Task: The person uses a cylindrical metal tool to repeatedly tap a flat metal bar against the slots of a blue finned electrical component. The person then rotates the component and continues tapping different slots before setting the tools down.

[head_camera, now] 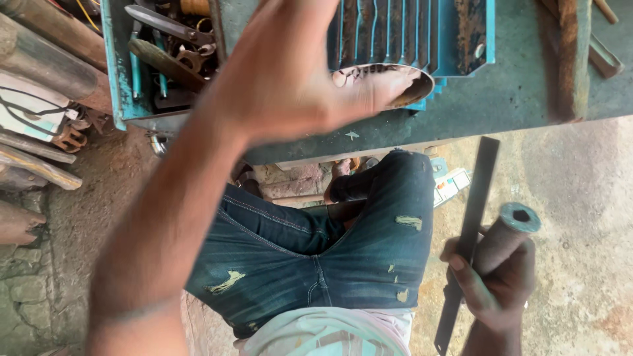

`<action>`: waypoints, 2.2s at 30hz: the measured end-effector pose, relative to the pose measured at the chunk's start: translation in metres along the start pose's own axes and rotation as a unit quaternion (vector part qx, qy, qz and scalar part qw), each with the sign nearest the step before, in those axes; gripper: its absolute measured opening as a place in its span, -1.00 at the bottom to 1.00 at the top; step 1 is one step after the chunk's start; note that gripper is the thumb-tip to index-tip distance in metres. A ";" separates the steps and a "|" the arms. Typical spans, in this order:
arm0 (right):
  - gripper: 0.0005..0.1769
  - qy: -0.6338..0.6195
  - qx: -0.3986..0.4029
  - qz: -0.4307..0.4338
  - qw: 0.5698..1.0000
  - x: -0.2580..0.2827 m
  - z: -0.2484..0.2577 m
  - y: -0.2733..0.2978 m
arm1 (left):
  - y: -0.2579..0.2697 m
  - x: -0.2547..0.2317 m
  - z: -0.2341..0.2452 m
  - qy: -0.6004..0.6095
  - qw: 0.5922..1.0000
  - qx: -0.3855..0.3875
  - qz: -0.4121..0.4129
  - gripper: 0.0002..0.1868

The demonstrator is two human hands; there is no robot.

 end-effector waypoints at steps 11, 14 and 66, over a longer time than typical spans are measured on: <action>-0.40 -0.054 0.074 -0.087 0.992 0.014 -0.101 -0.033 | 0.229 -0.062 -0.159 0.454 0.798 0.114 0.381 -0.56; -0.47 -0.002 0.054 -0.066 0.996 0.023 -0.112 -0.048 | 0.247 -0.085 -0.184 0.558 0.733 0.121 0.370 -0.51; -0.36 0.468 0.162 0.111 0.861 0.071 -0.114 -0.105 | 0.227 -0.104 -0.176 0.751 0.513 -0.060 0.412 -0.67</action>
Point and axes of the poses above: each hand's wrist, its own y-axis away from the middle knuckle, its own z-axis out of the back of the hand, x = y × z, the point moved 10 cm from there along -y, towards the middle knuckle, and after that the axes turned 4 degrees about z, right-handed, at the moved point
